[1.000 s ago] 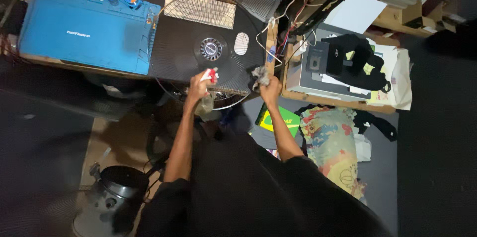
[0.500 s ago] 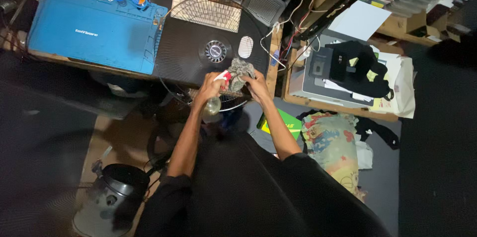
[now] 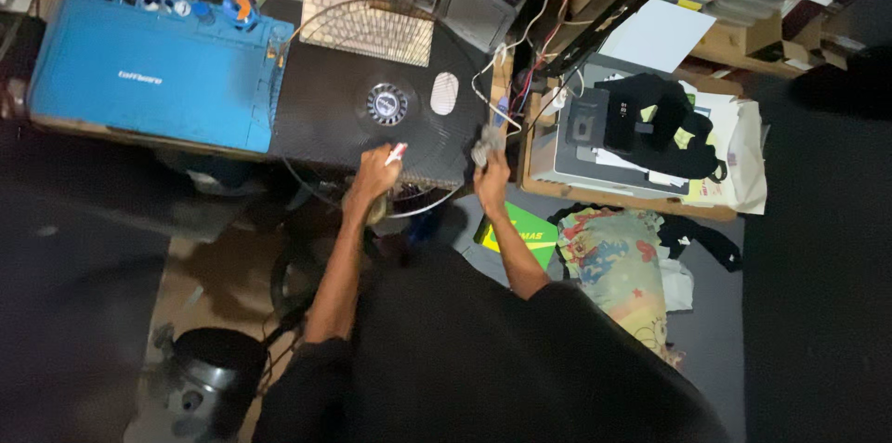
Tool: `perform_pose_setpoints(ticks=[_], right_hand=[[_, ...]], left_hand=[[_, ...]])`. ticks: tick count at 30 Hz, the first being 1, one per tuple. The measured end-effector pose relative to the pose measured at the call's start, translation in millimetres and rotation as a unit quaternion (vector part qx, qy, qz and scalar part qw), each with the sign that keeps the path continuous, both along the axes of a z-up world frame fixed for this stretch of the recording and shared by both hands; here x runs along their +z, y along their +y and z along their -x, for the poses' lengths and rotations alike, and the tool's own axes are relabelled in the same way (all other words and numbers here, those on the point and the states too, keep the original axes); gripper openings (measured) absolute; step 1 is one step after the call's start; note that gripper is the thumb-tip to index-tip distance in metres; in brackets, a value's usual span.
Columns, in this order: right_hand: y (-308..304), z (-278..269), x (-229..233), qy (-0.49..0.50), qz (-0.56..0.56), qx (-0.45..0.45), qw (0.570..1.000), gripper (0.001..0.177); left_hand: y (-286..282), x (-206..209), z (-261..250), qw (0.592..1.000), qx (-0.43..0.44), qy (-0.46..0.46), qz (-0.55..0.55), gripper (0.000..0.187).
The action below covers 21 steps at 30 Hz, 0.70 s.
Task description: The person cleans a standing fan by spraying it with a cleaning solution and wiping the metal cage and blades with a cloth. They systematically wipe the front and back of the fan cage and the fan blades.
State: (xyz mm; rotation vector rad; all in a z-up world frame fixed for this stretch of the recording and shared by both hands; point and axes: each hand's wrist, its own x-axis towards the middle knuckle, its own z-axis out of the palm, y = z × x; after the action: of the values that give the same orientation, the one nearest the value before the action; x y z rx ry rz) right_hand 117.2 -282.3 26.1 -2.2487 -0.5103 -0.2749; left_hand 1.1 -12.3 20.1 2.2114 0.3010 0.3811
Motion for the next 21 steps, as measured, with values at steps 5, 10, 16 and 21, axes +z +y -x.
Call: perform_pose_setpoints(ticks=[5,10,16,21], right_hand=[[-2.4,-24.1,0.1,0.038,0.022,-0.056,0.997,0.027],[29.5,-68.2,24.0,-0.053,-0.037,0.079,0.995,0.036],[45.4,-61.6,23.5,-0.088,-0.062,0.030,0.994,0.033],[50.7,-102.9,23.2,0.039,-0.058,-0.104,0.992,0.024]], left_hand=[[13.5,-17.9,-9.6,0.995,-0.058,0.018,-0.077,0.026],[10.3,-18.2,-8.7,0.995,-0.009,0.089,0.041,0.030],[-2.7,-29.5,-6.9,0.998,0.047,0.009,-0.042,0.044],[1.8,-18.5,-2.4,0.994,0.037,0.076,0.076,0.040]])
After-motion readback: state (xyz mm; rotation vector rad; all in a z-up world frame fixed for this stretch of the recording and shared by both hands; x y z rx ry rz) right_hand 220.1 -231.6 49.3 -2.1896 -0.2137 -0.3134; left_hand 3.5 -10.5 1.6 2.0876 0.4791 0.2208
